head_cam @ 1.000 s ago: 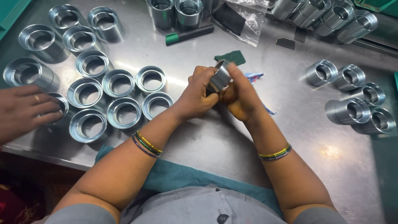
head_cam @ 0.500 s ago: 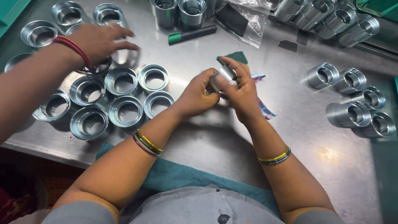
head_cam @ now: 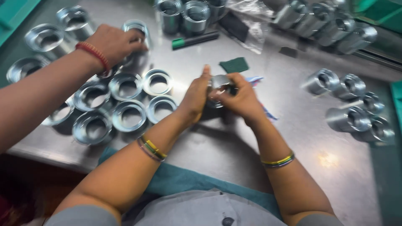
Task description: Cleaning and inspecting cylindrical metal parts at a workstation using a scouring pad and cloth.
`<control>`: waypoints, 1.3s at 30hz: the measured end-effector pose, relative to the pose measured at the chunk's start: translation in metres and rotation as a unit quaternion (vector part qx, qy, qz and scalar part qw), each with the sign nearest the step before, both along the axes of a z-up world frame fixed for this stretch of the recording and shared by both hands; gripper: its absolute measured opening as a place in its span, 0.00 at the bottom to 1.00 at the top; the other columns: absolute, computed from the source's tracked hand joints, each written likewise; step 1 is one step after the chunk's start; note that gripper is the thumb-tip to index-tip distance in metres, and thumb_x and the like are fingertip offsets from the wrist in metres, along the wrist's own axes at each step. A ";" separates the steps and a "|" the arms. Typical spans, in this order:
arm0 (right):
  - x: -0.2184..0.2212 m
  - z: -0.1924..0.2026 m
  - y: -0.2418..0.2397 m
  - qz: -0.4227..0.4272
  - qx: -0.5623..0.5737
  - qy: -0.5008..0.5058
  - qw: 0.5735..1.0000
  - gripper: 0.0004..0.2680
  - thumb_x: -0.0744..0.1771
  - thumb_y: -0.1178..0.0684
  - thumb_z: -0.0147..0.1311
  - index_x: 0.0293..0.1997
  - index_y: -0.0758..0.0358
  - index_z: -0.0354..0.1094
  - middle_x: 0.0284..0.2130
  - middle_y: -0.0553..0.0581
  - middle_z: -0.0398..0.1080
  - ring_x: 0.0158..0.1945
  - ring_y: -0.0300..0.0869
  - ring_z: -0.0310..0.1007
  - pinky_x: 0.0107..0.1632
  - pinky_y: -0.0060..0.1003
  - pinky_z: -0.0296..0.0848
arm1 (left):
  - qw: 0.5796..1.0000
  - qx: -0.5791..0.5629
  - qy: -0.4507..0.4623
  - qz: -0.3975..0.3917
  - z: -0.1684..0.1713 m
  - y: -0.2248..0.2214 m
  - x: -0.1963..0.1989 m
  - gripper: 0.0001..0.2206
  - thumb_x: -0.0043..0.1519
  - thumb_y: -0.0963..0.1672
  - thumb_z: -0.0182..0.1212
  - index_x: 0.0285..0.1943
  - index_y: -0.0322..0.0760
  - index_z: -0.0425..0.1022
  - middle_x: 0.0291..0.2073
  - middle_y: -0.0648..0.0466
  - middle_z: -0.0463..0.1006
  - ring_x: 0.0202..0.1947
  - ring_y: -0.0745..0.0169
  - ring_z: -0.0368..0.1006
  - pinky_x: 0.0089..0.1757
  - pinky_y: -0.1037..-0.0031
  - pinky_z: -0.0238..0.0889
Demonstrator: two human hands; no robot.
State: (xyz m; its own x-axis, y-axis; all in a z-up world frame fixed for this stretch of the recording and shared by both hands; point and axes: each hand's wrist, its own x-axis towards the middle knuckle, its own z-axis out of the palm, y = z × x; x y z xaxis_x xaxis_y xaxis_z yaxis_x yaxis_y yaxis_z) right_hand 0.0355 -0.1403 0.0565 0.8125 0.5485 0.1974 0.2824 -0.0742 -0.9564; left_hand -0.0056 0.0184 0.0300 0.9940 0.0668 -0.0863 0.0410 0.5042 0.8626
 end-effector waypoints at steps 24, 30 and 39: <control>0.024 -0.012 -0.164 -0.375 -0.299 -0.324 0.815 0.06 0.68 0.63 0.53 0.48 0.63 0.70 0.45 0.63 0.73 0.47 0.59 0.75 0.50 0.50 0.72 | 0.649 0.752 -0.107 0.047 0.008 0.008 -0.018 0.27 0.53 0.48 0.72 0.57 0.29 0.70 0.48 0.40 0.77 0.55 0.41 0.69 0.59 0.53 0.47; -0.009 0.024 -0.039 -0.117 -0.225 -0.241 0.937 0.07 0.66 0.56 0.59 0.46 0.63 0.72 0.39 0.63 0.77 0.41 0.50 0.80 0.46 0.42 0.77 | 0.605 0.796 -0.013 0.022 0.016 0.012 -0.020 0.25 0.56 0.53 0.71 0.51 0.29 0.75 0.33 0.42 0.82 0.38 0.43 0.77 0.55 0.52 0.48; 0.008 -0.007 -0.013 0.012 0.019 0.335 0.942 0.23 0.69 0.36 0.44 0.60 0.71 0.61 0.41 0.70 0.73 0.39 0.53 0.81 0.41 0.43 0.83 | 0.907 0.415 -0.060 0.021 -0.004 0.031 0.002 0.18 0.55 0.43 0.67 0.51 0.32 0.71 0.36 0.49 0.78 0.36 0.62 0.75 0.39 0.68 0.70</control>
